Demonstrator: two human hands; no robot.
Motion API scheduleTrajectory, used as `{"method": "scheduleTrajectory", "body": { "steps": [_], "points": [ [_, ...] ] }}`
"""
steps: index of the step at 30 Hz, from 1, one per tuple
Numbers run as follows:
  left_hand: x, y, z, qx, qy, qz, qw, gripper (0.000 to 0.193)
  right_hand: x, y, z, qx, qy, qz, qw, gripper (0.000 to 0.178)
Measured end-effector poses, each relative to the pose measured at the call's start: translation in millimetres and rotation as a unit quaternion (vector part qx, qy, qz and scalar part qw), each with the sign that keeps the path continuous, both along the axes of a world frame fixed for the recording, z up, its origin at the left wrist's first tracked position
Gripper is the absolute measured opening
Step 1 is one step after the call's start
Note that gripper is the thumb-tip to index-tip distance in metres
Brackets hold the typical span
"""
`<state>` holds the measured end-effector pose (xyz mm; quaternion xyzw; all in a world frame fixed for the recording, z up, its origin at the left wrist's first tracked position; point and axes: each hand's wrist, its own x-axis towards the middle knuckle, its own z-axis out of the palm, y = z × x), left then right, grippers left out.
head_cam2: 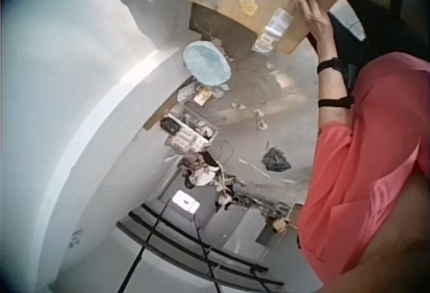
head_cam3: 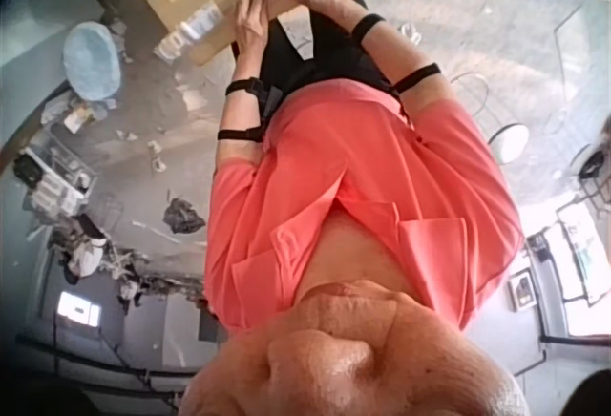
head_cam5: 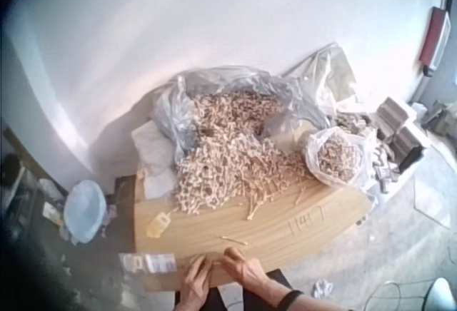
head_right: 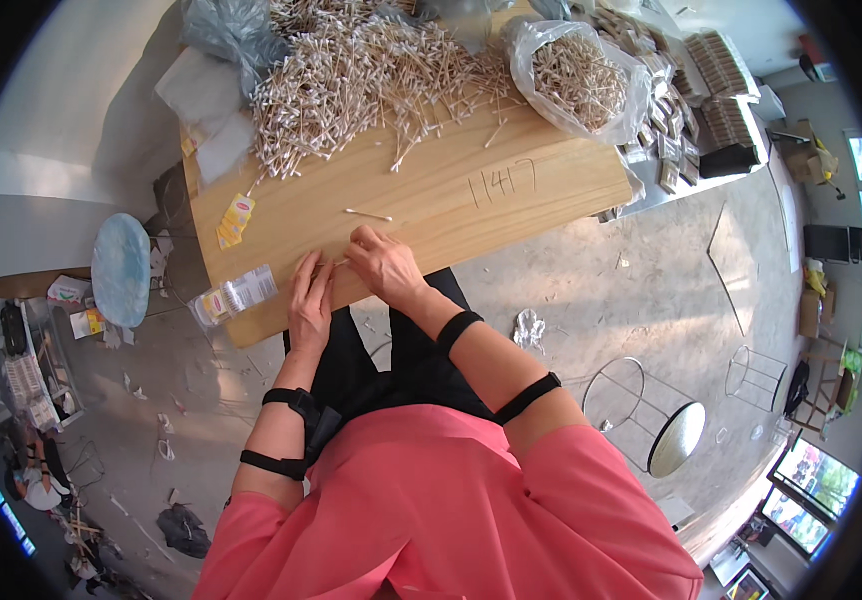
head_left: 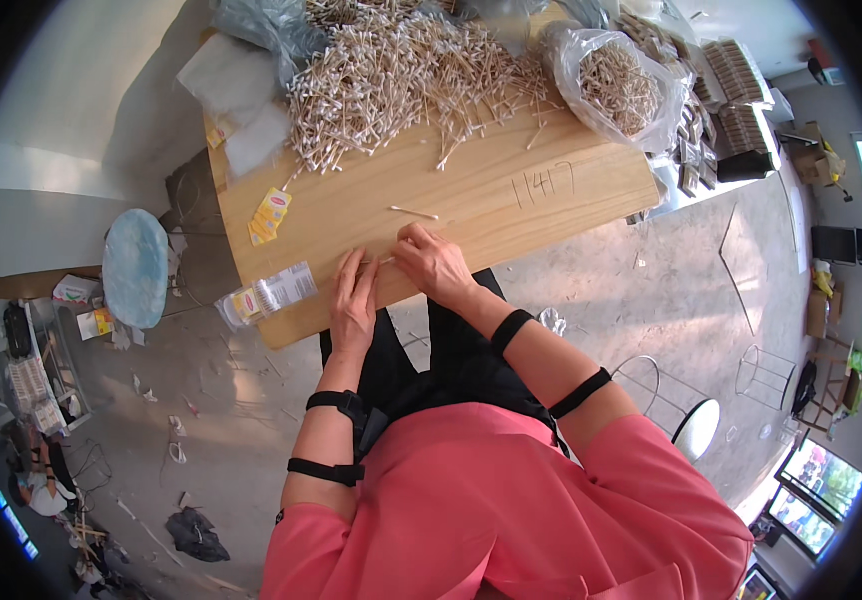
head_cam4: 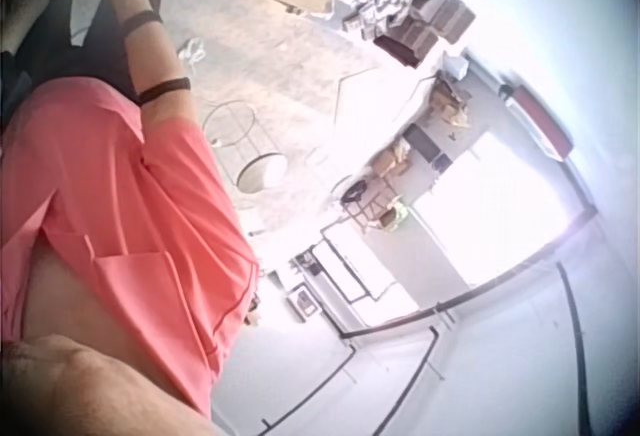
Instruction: Organizing and placing cotton swabs into plastic packaging on a table.
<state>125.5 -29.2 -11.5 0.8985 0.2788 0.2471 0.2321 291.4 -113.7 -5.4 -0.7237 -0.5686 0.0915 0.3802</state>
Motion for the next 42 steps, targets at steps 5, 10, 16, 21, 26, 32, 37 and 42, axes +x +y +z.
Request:
{"method": "scheduleTrajectory", "body": {
  "steps": [5, 10, 16, 21, 26, 32, 37, 42],
  "points": [
    [-6.9, 1.0, 0.7, -0.017, -0.012, -0.035, 0.999, 0.022, 0.1, -5.2, 3.1, 0.009, 0.057, -0.064, 0.996, 0.009],
    [-4.2, 16.5, 4.3, -0.053, -0.001, -0.037, 0.998, 0.019, 9.6, 1.2, 2.6, -0.043, 0.059, -0.137, 0.988, 0.008],
    [2.0, 15.6, 10.2, 0.031, -0.015, -0.081, 0.996, 0.019, -10.2, -3.9, -3.5, -0.018, 0.079, -0.037, 0.996, 0.009],
    [4.9, 10.9, 4.0, -0.014, -0.036, -0.024, 0.999, 0.019, 11.9, -2.4, 2.1, 0.036, 0.081, -0.172, 0.981, 0.008],
    [18.5, 15.7, -2.8, 0.041, 0.033, -0.03, 0.998, 0.015, 84.7, 42.6, 3.4, -0.087, 0.063, -0.401, 0.91, 0.022],
    [20.9, 13.2, -7.3, 0.06, 0.052, -0.028, 0.996, 0.016, 101.7, 63.0, -6.7, -0.122, 0.027, -0.292, 0.948, 0.023],
    [17.3, 15.0, -3.6, 0.045, 0.054, -0.021, 0.997, 0.016, 83.8, 40.1, 3.7, -0.053, 0.086, -0.212, 0.972, 0.014],
    [20.5, 15.5, -5.0, 0.035, 0.036, -0.027, 0.998, 0.015, 60.7, 10.0, -1.7, -0.002, 0.081, -0.135, 0.988, 0.013]
  ]
}}
